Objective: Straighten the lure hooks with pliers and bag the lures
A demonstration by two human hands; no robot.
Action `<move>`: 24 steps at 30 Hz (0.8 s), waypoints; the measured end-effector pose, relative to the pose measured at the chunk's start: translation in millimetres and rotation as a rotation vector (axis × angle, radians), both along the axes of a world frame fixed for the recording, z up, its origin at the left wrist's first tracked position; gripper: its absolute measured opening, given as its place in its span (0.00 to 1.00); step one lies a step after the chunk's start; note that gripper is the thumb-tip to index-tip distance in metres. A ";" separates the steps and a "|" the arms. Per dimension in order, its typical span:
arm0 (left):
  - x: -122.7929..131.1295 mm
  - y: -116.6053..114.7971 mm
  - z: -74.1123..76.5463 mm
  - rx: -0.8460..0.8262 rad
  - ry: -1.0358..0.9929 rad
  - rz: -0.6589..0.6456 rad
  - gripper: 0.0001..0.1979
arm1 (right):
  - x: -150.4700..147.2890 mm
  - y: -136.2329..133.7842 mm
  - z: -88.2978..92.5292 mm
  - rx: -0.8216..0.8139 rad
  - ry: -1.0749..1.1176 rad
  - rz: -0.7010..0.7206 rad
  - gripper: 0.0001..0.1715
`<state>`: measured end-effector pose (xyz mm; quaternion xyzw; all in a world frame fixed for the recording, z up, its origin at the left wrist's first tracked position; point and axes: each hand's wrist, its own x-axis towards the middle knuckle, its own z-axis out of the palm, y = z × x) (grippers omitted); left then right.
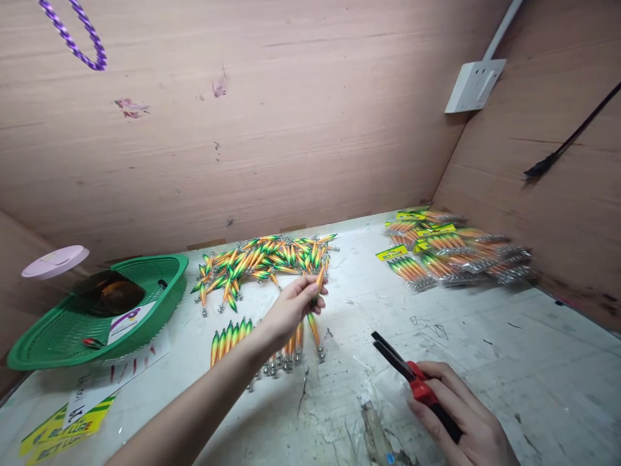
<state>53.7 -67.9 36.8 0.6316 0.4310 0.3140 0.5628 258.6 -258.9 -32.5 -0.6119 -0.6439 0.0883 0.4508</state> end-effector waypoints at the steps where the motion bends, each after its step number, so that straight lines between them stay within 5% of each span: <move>1: -2.1 -17.2 -0.3 -0.076 -0.091 -0.040 0.17 | -1.2 -0.5 7.7 -0.006 -0.022 0.034 0.10; 5: -11.0 -68.4 0.5 -0.474 -0.481 -0.157 0.17 | -7.4 -3.3 31.8 -0.024 -0.079 0.150 0.08; 8: -17.1 -83.4 1.3 -0.537 -0.523 -0.209 0.14 | -11.5 -6.2 39.5 -0.030 -0.077 0.164 0.07; 10: -19.2 -79.3 -1.1 -0.384 -0.413 -0.251 0.13 | -11.9 -7.5 39.3 -0.027 -0.070 0.154 0.06; 14: -11.5 -35.0 -18.5 0.530 0.178 -0.291 0.10 | -9.3 -8.5 28.0 -0.028 -0.030 0.073 0.08; 15: -7.2 -19.5 -24.8 0.623 0.244 -0.330 0.10 | -9.2 -8.9 23.8 -0.031 -0.004 0.037 0.08; 19: 6.7 28.7 -44.7 0.747 0.406 -0.567 0.06 | -13.0 -12.7 7.2 -0.071 0.148 -0.113 0.11; 24: -8.1 33.1 -40.5 0.817 0.600 -0.701 0.13 | -16.3 -16.4 -8.4 -0.097 0.257 -0.164 0.13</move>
